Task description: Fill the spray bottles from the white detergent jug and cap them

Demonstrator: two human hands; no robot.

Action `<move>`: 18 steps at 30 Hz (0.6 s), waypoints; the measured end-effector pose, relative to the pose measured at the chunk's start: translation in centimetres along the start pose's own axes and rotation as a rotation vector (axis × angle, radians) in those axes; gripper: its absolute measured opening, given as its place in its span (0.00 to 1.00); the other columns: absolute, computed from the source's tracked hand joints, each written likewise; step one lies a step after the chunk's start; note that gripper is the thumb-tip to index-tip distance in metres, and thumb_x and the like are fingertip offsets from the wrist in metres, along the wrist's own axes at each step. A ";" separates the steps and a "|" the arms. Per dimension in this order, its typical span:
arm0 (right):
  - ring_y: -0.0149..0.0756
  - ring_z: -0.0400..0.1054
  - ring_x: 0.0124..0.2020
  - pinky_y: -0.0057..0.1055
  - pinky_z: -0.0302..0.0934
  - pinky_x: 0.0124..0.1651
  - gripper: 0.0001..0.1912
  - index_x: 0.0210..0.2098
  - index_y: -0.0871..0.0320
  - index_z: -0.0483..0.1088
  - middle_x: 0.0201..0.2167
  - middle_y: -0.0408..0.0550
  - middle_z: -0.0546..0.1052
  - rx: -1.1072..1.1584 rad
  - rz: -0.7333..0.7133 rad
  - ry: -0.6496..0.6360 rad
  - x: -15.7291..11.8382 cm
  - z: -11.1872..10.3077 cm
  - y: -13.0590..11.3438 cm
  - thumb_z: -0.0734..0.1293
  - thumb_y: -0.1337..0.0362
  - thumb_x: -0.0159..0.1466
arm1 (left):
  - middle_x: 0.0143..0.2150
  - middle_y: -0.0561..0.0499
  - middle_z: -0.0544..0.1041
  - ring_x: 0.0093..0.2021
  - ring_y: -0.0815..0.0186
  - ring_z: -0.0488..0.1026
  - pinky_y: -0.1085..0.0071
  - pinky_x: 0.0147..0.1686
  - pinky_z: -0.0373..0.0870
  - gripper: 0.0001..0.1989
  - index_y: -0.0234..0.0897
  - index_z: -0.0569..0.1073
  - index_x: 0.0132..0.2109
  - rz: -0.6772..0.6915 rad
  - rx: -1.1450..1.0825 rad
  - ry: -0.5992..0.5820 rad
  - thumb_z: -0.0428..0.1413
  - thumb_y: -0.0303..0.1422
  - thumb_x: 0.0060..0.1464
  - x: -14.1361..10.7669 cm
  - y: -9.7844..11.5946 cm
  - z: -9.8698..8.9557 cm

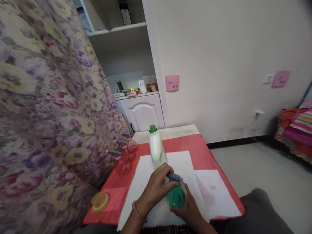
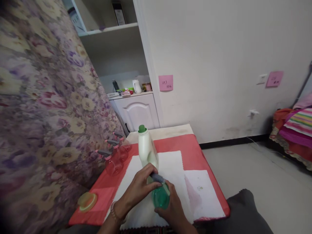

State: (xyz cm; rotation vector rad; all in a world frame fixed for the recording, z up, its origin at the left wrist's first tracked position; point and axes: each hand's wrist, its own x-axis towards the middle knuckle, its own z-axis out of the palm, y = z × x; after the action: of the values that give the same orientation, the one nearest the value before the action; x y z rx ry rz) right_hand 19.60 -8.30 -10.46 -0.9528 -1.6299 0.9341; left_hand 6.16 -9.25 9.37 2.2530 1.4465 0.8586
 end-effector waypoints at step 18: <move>0.53 0.62 0.60 0.45 0.58 0.61 0.49 0.61 0.53 0.51 0.58 0.54 0.66 0.008 0.013 -0.014 0.0 -0.5 -0.6 0.76 0.64 0.44 | 0.47 0.47 0.77 0.40 0.61 0.75 0.67 0.40 0.72 0.21 0.40 0.71 0.57 -0.231 -0.161 0.148 0.53 0.34 0.56 1.3 0.7 1.8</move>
State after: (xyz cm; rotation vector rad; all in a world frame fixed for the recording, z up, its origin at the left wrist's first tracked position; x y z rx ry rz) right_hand 19.94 -8.51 -9.79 -0.9544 -1.6325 0.9575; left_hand 8.23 -8.29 8.81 1.8959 1.6016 1.0428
